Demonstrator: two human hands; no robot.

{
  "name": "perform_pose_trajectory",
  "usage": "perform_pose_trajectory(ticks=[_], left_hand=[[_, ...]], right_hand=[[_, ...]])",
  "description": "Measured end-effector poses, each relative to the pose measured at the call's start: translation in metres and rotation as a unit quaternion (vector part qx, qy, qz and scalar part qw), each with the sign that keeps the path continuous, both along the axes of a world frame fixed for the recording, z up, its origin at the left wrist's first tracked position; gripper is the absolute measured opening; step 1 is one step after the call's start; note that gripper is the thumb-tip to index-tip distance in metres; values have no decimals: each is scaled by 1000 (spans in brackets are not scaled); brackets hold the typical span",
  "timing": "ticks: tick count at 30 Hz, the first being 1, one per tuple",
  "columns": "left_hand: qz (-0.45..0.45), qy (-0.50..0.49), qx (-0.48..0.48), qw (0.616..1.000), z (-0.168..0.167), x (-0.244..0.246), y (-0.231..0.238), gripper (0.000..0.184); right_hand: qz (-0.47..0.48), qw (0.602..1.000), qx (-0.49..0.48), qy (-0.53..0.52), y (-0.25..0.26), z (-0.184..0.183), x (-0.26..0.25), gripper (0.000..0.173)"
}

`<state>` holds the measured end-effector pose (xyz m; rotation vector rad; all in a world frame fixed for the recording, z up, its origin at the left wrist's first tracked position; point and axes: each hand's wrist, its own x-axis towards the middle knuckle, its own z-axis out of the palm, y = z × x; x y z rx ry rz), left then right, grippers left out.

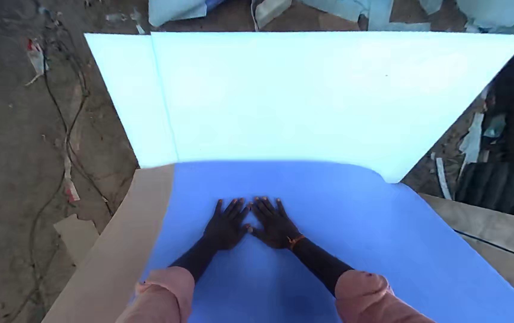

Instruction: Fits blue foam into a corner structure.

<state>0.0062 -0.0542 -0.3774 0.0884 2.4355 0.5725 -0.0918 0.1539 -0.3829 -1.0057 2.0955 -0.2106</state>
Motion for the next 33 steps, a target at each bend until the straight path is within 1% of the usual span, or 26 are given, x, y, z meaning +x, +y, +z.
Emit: perform_pose_trajectory(ticks=[2,4,7,8,9,11,12,13,15,18,20,22,26,29,31,33], left_hand=[[9,46,-16,999,-28,-18,-2,63],[21,83,-41,995,-47,-37,-6,61],[95,206,-87,970,-72,-57,-12,64],[121,230,-112,959,-79,-68,-16,68],[140,252,-129,949,-85,-79,-20,71],[147,285,-127,939,-94,-101,-27,72],[140,302,-115,936,-96,-107,-30,67],[133,308,-104,936,-96,-112,-33,62],[106,284,-95,948,-95,-117,-39,56],[69,237,-68,967,-93,-115,-42,52],[49,178,-58,981,-90,-108,-36,48],[34,117,-53,991,-91,-109,-33,45],[18,52,-51,997,-101,-111,-34,45],[11,-6,-68,998,-95,-115,-27,44],[12,-56,-88,994,-93,-127,-24,44],[14,-89,-100,991,-98,-141,-26,47]], right_hand=[[-7,999,-20,43,-7,-25,-15,83],[-22,994,-47,100,-15,-44,-28,76],[-65,966,-122,218,-23,-68,-48,70],[-88,956,-133,248,-28,-74,-59,73],[-108,948,-132,268,-34,-78,-72,79],[-129,943,-124,280,-43,-79,-99,93],[-129,942,-127,283,-45,-78,-107,92],[-121,941,-135,286,-47,-79,-113,86],[-105,947,-126,275,-49,-80,-118,72],[-91,964,-103,229,-46,-84,-115,55],[-74,974,-75,199,-43,-89,-104,46],[-61,985,-31,160,-44,-90,-96,41],[-49,993,23,106,-51,-96,-102,38],[-37,992,69,97,-58,-95,-100,40],[-32,989,114,87,-67,-89,-98,39],[-47,986,146,69,-77,-91,-104,37]])
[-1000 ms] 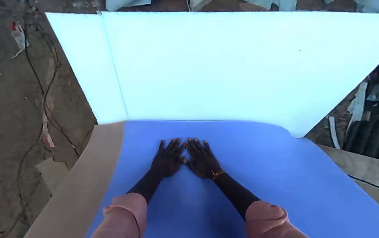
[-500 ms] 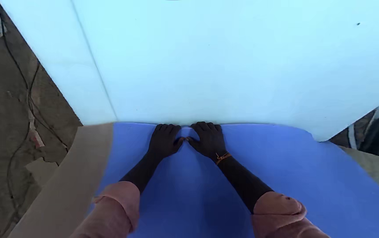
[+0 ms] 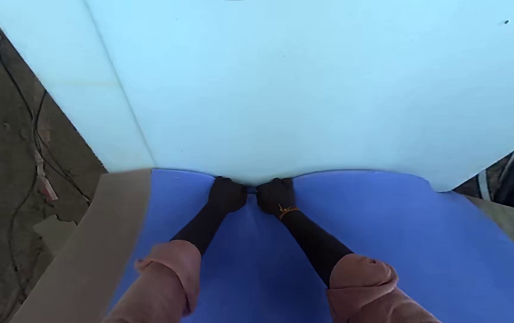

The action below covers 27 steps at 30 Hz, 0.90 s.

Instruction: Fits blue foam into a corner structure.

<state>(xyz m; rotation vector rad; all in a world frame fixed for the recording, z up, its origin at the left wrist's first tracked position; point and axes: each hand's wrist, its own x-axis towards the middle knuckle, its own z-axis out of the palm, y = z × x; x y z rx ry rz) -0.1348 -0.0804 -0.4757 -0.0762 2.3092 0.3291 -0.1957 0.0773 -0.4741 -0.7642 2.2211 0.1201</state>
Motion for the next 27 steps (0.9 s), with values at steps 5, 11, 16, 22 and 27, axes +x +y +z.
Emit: perform_pose_trajectory(ticks=[5,11,16,22,27], left_hand=[[-16,-102,-40,994,-2,-17,12,43],[22,-14,-51,998,38,3,48,33],[36,26,52,998,41,29,33,52],[69,183,112,974,37,-47,84,64],[52,293,111,948,-7,-29,110,50]], right_hand=[[-34,995,77,-54,-22,0,-9,33],[-71,995,74,-15,-33,1,2,26],[-53,976,-196,73,23,-8,11,22],[-28,955,-185,228,146,32,-61,63],[-59,957,-192,208,172,9,-60,54]])
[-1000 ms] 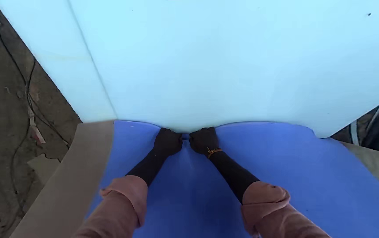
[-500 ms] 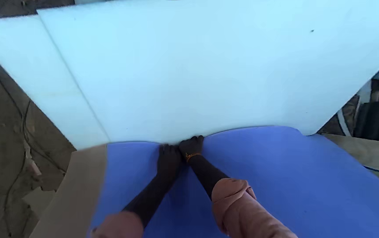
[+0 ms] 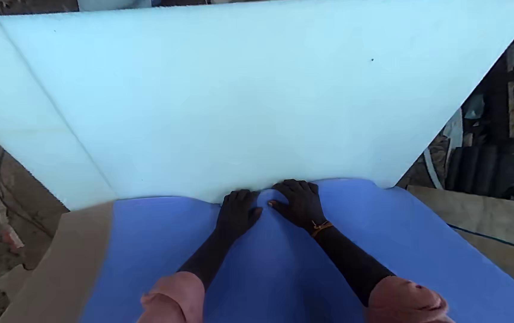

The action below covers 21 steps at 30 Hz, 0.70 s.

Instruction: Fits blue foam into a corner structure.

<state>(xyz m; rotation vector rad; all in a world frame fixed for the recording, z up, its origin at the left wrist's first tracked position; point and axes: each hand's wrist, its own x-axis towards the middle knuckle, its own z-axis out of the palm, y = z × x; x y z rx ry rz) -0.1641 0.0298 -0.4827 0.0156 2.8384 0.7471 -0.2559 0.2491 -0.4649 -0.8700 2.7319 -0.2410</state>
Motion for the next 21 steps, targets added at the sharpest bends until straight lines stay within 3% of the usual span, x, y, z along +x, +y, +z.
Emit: perform_pose_trajectory(ticks=[3,10,14,17,21], left_hand=[[-57,-40,8,998,-4,8,8,42],[-88,-261,12,961,9,-15,12,42],[-69,-348,4,935,-1,-30,22,41],[-103,-417,-6,903,1,-51,20,46],[-135,-327,-40,935,39,-16,12,50]], right_hand=[[-1,998,27,-63,5,-10,20,46],[25,978,96,-185,-8,-17,11,43],[-27,947,221,-232,-44,-23,4,45],[-74,927,262,-260,-68,-12,-4,38],[-97,915,279,-275,-81,-17,-5,37]])
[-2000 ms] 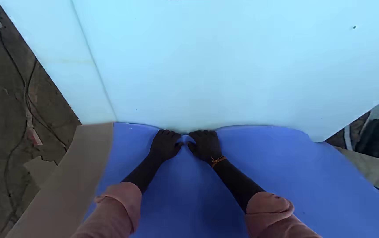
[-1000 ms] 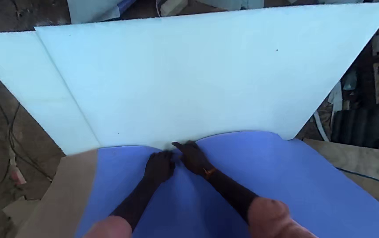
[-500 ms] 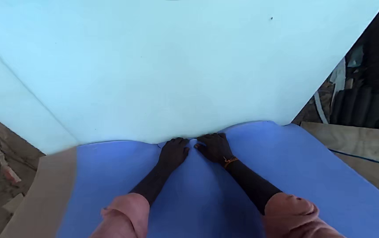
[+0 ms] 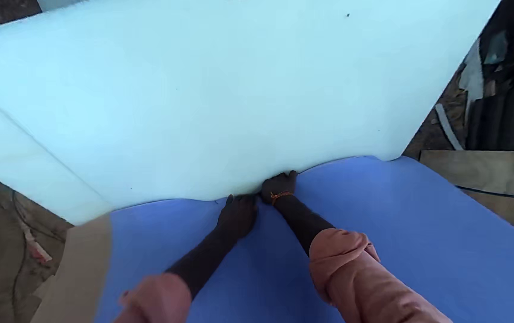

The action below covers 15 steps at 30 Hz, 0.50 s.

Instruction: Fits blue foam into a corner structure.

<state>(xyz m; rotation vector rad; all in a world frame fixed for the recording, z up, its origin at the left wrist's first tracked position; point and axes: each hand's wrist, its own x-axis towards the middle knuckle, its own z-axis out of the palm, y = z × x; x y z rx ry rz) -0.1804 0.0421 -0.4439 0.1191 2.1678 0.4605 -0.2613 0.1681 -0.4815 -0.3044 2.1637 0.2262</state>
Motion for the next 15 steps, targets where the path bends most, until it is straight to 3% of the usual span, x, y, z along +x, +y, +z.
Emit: perform_pose_trajectory(ticks=[3,8,10,13,15], left_hand=[[19,60,20,998,-10,27,-14,55],[85,-2,-19,996,-8,4,1,46],[122,-5,-27,992,1,4,8,47],[88,-68,-54,992,-2,-18,6,51],[38,-98,-70,992,3,-21,8,52]], right_hand=[[-2,998,58,-12,-15,-9,7,49],[31,999,21,12,-3,-3,9,35],[18,999,-18,30,6,-4,14,39],[26,987,-133,84,32,-5,9,51],[46,957,-270,94,71,4,9,39]])
